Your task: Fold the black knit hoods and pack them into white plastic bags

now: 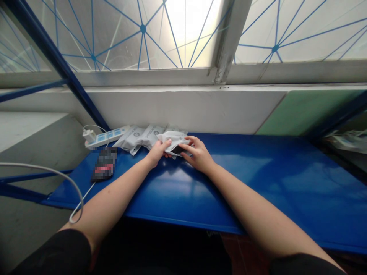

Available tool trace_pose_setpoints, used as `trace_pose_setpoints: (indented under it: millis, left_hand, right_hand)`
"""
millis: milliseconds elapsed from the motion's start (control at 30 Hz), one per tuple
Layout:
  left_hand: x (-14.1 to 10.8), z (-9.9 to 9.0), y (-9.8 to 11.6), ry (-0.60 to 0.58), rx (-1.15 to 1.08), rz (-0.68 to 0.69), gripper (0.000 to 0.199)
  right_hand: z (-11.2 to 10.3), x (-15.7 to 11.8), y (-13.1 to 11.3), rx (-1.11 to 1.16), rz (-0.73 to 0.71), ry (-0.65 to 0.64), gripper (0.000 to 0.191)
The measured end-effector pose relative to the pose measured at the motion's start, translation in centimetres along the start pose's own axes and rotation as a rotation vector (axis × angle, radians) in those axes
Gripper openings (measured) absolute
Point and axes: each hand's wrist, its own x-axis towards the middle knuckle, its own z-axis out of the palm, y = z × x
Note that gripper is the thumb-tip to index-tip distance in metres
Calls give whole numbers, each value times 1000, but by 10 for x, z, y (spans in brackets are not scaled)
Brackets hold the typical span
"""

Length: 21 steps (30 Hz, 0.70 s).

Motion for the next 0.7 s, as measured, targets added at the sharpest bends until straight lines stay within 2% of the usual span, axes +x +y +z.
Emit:
trace_pose_setpoints:
  millis: [267,700]
  left_hand:
    - [1,0,-2,-8,-14,3,46]
    - [1,1,-3,-44,54,34,46]
  right_hand:
    - [3,-1,1,87,47,-79,35]
    - [3,1,1,118,97,-83,25]
